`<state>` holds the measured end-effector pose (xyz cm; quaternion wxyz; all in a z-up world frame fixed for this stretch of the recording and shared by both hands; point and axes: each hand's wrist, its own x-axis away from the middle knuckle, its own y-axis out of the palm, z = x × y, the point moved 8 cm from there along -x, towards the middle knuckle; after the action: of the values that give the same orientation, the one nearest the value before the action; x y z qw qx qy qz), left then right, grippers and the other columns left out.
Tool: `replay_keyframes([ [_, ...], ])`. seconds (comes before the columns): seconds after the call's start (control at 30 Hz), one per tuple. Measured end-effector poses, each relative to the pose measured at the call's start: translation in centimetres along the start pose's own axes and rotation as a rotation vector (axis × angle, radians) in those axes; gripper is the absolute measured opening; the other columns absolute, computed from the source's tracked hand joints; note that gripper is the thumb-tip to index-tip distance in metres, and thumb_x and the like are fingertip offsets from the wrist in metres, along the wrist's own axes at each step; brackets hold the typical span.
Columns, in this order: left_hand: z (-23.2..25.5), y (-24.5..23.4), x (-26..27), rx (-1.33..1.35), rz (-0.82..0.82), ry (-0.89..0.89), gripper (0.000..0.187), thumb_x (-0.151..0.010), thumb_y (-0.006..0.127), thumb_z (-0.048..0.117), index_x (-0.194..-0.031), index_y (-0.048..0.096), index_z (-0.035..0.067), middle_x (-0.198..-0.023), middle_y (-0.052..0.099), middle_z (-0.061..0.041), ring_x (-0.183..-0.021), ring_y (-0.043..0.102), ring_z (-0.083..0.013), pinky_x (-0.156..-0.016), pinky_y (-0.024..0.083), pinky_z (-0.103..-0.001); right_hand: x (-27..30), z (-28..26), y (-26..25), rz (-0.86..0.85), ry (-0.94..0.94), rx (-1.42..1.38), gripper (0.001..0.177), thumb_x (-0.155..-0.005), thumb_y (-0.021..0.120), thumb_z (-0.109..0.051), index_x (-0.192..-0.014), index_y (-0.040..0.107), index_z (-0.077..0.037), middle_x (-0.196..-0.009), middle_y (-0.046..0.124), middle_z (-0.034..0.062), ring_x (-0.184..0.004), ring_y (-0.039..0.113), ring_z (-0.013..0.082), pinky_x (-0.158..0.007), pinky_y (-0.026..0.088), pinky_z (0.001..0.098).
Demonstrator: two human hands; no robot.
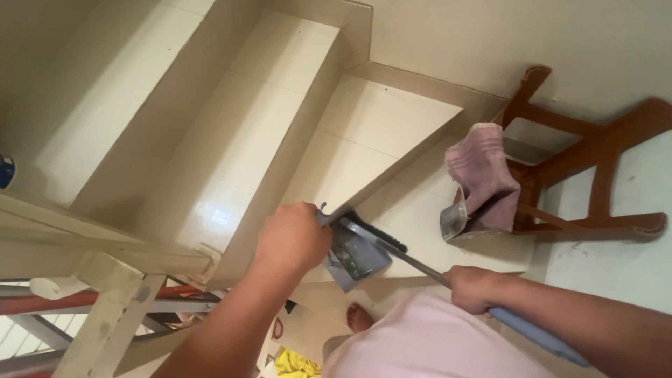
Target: Sweeping dust and debris from the stairs into a dustpan using a broom.
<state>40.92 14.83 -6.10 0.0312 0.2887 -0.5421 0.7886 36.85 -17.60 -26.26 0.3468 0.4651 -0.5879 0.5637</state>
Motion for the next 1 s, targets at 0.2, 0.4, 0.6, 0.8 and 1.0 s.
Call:
replay_keyframes([
  [0.2, 0.1, 0.2, 0.1, -0.013, -0.015, -0.003, 0.027, -0.086, 0.069, 0.027, -0.104, 0.077, 0.010, -0.105, 0.074, -0.020, -0.101, 0.071, -0.0407, -0.091, 0.058, -0.048, 6.6, -0.1, -2.5, -0.120, -0.055, -0.038, 0.065, -0.084, 0.045, 0.004, -0.141, 0.061, -0.024, -0.102, 0.076, 0.0187, -0.079, 0.075, 0.0314, -0.065, 0.059, 0.0410],
  [0.4, -1.4, -0.2, 1.6, 0.049, -0.012, -0.114, 0.027, -0.084, 0.070, 0.027, -0.108, 0.077, 0.014, -0.107, 0.073, -0.018, -0.102, 0.070, -0.0399, -0.087, 0.058, -0.049, 1.8, 6.7, -2.6, 0.035, 0.086, -0.098, 0.059, -0.093, 0.053, -0.010, -0.149, 0.049, -0.024, -0.112, 0.076, 0.0136, -0.086, 0.075, 0.0292, -0.079, 0.064, 0.0417],
  [0.6, -2.5, -0.3, 2.9, 0.055, -0.024, -0.134, 0.028, -0.084, 0.070, 0.029, -0.108, 0.078, 0.015, -0.105, 0.075, -0.018, -0.101, 0.071, -0.0389, -0.090, 0.057, -0.047, -3.3, 5.9, -2.4, 0.128, -0.040, 0.061, 0.052, -0.089, 0.058, -0.014, -0.141, 0.064, -0.018, -0.106, 0.078, 0.0144, -0.081, 0.077, 0.0255, -0.074, 0.062, 0.0389],
  [0.8, -2.7, 0.4, 3.0, 0.073, 0.052, -0.096, 0.030, -0.080, 0.073, 0.026, -0.107, 0.078, 0.013, -0.103, 0.074, -0.020, -0.099, 0.071, -0.0393, -0.091, 0.057, -0.048, -6.4, 5.2, 2.7, -0.041, -0.089, -0.144, 0.060, -0.088, 0.074, -0.019, -0.146, 0.057, -0.017, -0.102, 0.080, 0.0148, -0.075, 0.076, 0.0262, -0.067, 0.061, 0.0410],
  [1.0, -2.6, 0.7, 3.3, 0.066, 0.002, -0.121, 0.030, -0.081, 0.071, 0.022, -0.109, 0.077, 0.010, -0.105, 0.074, -0.020, -0.101, 0.071, -0.0389, -0.090, 0.058, -0.047, 2.2, 3.6, -1.8, -0.115, -0.077, -0.054, 0.059, -0.093, 0.059, -0.015, -0.151, 0.056, -0.027, -0.086, 0.080, 0.0153, -0.045, 0.063, 0.0193, -0.045, 0.052, 0.0338],
])
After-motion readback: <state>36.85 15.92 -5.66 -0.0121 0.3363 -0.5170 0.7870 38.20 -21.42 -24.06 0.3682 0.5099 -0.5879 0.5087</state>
